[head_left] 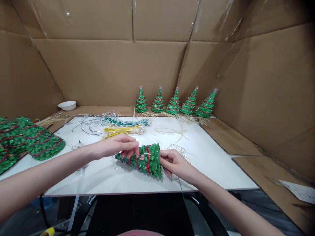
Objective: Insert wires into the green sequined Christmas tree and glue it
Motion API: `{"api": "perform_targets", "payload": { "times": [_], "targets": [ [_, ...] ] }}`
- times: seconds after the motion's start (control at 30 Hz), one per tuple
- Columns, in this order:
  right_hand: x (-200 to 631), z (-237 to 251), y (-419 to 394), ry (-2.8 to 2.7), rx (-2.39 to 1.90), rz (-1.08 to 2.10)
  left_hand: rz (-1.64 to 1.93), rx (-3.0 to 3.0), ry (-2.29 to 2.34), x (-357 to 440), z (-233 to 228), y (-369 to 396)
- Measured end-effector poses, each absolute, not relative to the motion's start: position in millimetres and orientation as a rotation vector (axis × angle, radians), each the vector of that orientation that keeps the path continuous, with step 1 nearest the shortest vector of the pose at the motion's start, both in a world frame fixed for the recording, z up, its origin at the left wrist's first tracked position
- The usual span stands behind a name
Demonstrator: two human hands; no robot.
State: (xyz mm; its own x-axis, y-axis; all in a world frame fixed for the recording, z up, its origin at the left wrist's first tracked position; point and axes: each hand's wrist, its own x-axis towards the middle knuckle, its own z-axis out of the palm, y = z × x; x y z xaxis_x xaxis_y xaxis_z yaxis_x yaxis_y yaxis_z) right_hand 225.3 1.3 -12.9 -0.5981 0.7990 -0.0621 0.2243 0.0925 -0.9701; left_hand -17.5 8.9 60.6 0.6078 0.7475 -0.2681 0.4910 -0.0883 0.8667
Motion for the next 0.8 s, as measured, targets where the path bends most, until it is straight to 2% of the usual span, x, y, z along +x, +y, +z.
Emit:
{"api": "perform_targets", "payload": {
  "times": [0.33,0.53,0.8],
  "targets": [
    [225.1,-12.8,0.9,-1.907,-1.036,1.495,0.408,1.717,1.025,-29.0,53.7,7.8],
    [225.4,-11.1,0.9,-1.908,-1.055,1.499,0.616,1.807,1.059,-52.5,40.7,19.0],
    [226.0,-13.7,1.8,-1.956,-1.045,1.462,0.628,2.001,1.381,-76.9,30.3,19.3]
  ]
}}
